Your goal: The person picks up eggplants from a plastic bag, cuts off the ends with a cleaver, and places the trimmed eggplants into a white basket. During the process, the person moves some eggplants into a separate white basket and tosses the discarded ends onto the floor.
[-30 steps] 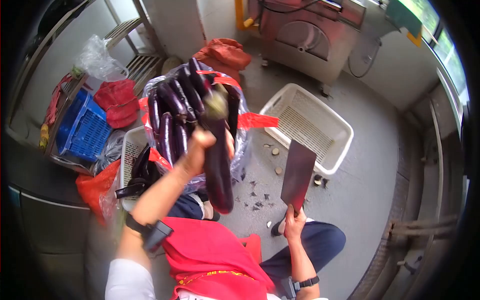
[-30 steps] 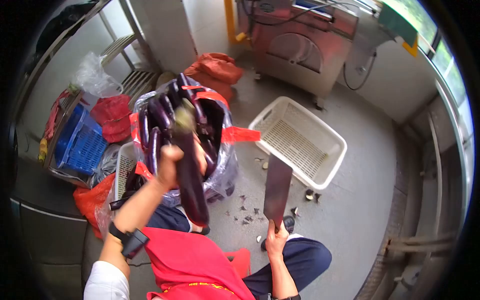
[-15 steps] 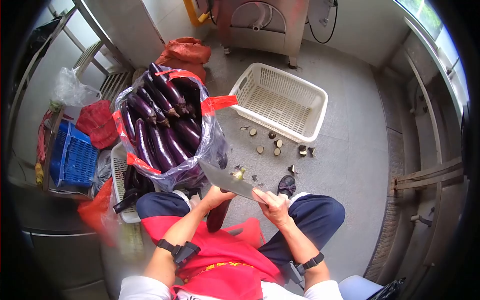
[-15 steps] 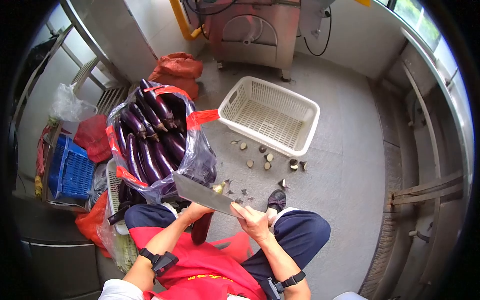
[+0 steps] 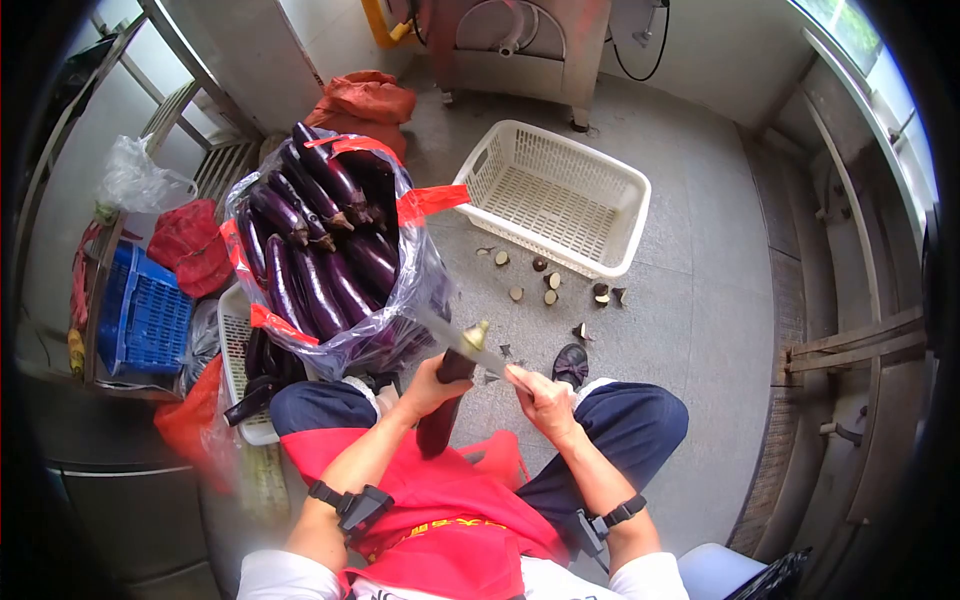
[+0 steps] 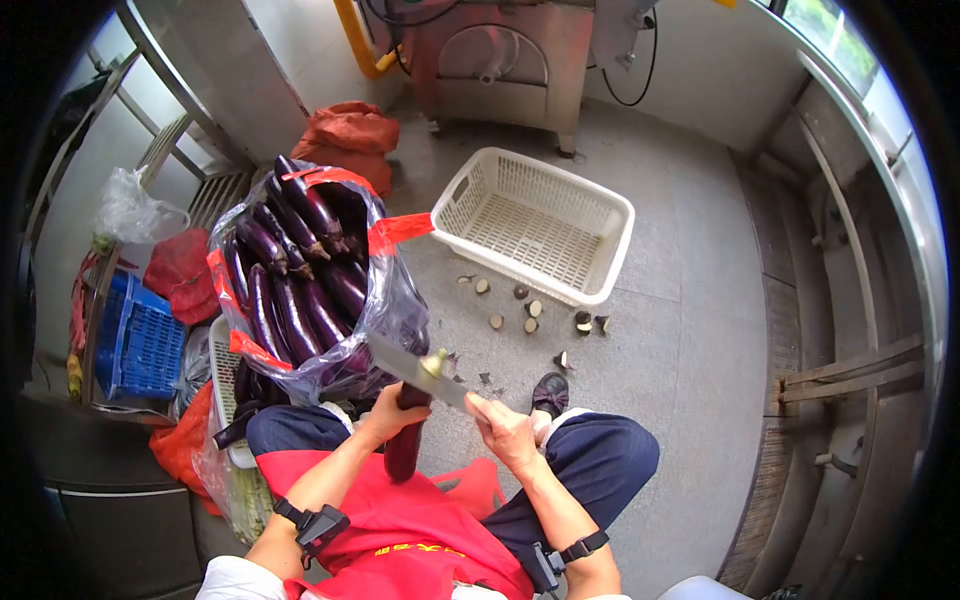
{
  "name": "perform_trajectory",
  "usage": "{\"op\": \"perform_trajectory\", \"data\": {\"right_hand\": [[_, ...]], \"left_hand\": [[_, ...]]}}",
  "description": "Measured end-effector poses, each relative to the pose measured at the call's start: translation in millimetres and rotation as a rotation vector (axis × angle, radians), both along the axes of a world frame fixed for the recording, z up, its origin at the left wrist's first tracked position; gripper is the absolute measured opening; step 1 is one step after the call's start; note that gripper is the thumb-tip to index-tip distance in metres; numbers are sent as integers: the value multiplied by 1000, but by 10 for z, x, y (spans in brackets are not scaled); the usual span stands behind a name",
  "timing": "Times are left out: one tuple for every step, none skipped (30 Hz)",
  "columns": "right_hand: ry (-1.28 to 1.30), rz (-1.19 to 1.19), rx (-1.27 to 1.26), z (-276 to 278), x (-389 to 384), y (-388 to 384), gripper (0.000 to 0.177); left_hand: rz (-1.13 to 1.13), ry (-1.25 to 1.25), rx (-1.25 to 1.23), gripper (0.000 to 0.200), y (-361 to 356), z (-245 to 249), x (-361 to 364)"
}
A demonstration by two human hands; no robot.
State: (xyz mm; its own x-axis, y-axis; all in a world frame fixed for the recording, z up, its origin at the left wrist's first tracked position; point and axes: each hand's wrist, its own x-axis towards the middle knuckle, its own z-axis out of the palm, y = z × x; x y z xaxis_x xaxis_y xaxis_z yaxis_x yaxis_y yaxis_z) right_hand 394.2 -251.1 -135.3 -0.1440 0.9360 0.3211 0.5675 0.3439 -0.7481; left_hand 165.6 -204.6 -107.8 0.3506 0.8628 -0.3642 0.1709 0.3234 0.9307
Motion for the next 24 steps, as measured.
{"op": "perform_trajectory", "data": {"right_hand": [[12,-42,-2,-207,33,4,33],[30,-85,-2,-309,21,10,29],[41,-128,-241,-135,10,-27,22],[104,-138,-187,-78,-5,-4,22],[162,-145,-136,-35,-5,13,22],[205,-135,-91,13,-2,36,23],[253,-128,-53,57,-20,52,24],[305,-122,-12,107,-53,64,26],[287,-88,12,199,-86,73,26],[268,-55,39,312,-111,85,27],[249,-24,64,368,-132,90,27],[177,-29,101,342,-151,76,34],[109,-21,108,323,-149,73,37],[42,-13,113,306,-149,70,40],[-25,-6,120,288,-148,71,43],[-48,-4,146,275,-157,81,49],[-81,-4,132,286,-158,75,49],[-115,-4,118,308,-157,68,49],[-148,-4,105,322,-153,65,49],[-157,-10,108,324,-150,68,49],[-166,-15,110,325,-152,66,49],[-174,-20,113,324,-153,62,50],[-150,-13,91,302,-149,63,47],[-127,-5,69,252,-137,71,45]], "left_hand": [[-24,-116,53,36,9,78,-40],[-15,-126,79,38,78,175,-52],[1,-139,104,40,132,241,-63],[36,-133,150,44,197,241,-76],[13,-64,214,42,257,239,-78],[-9,9,268,40,285,231,-97],[-35,88,314,38,282,214,-122],[-94,247,362,44,298,181,-127],[-98,332,328,43,302,109,-122],[-42,326,310,42,290,18,-113],[13,318,290,42,265,-73,-102],[48,242,254,40,251,-142,-87],[84,166,216,38,234,-208,-76],[118,92,177,36,213,-268,-72],[148,22,118,34,188,-314,-63],[176,-49,58,32,160,-353,-48],[202,-120,-1,30,148,-392,-28],[187,-65,17,27,145,-166,33],[194,-79,6,27,144,-153,56],[201,-93,-4,27,144,-149,73],[209,-105,-15,27,139,-142,79],[197,-140,-30,26,133,-128,82],[186,-175,-44,25,129,-111,84],[176,-210,-59,25,122,-91,88]]}}
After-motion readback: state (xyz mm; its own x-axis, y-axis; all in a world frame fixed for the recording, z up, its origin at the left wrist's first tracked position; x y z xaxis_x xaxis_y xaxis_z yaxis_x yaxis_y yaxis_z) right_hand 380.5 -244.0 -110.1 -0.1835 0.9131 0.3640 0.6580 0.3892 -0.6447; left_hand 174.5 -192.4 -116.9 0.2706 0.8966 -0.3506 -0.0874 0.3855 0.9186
